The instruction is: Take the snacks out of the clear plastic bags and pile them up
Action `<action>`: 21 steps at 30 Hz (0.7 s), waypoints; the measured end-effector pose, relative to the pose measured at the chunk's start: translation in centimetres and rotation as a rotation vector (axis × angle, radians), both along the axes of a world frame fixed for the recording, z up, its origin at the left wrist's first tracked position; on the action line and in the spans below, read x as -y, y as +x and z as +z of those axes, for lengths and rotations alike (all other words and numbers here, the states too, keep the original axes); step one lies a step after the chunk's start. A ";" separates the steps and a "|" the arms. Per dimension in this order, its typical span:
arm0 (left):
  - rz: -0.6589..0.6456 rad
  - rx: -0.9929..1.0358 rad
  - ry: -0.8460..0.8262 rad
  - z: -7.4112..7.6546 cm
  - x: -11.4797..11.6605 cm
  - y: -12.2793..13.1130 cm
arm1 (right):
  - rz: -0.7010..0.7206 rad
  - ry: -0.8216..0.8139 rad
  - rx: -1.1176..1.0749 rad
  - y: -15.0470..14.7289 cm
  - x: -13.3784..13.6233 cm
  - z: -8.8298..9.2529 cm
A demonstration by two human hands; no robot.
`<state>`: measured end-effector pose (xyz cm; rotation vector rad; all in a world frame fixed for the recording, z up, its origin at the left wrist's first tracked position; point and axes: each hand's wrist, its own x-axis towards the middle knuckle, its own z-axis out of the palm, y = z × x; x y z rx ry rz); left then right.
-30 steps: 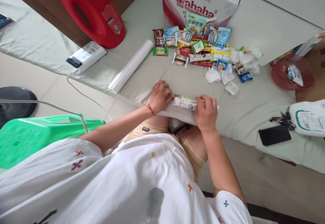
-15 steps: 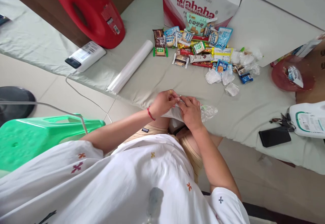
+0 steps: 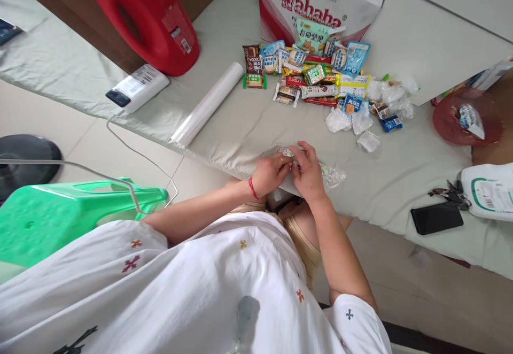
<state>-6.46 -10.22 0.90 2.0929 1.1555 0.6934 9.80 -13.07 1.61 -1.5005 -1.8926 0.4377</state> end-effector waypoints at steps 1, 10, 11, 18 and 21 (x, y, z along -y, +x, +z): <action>-0.045 -0.066 0.033 0.1 0.3 0.2 | 0.028 -0.002 0.038 0.0 -0.1 0.0; 0.036 0.042 0.224 -0.4 3.6 -3.9 | -0.007 0.051 0.086 -0.3 -0.4 -0.1; 0.113 0.033 0.247 -0.5 3.2 -4.1 | -0.005 0.060 0.067 -0.3 -0.4 0.0; -0.029 -0.116 0.270 -2.1 0.7 -1.8 | -0.032 -0.002 0.015 -0.6 -0.4 0.3; -0.039 -0.138 0.302 -2.5 0.9 -0.8 | -0.034 -0.026 -0.004 -0.9 -0.3 0.8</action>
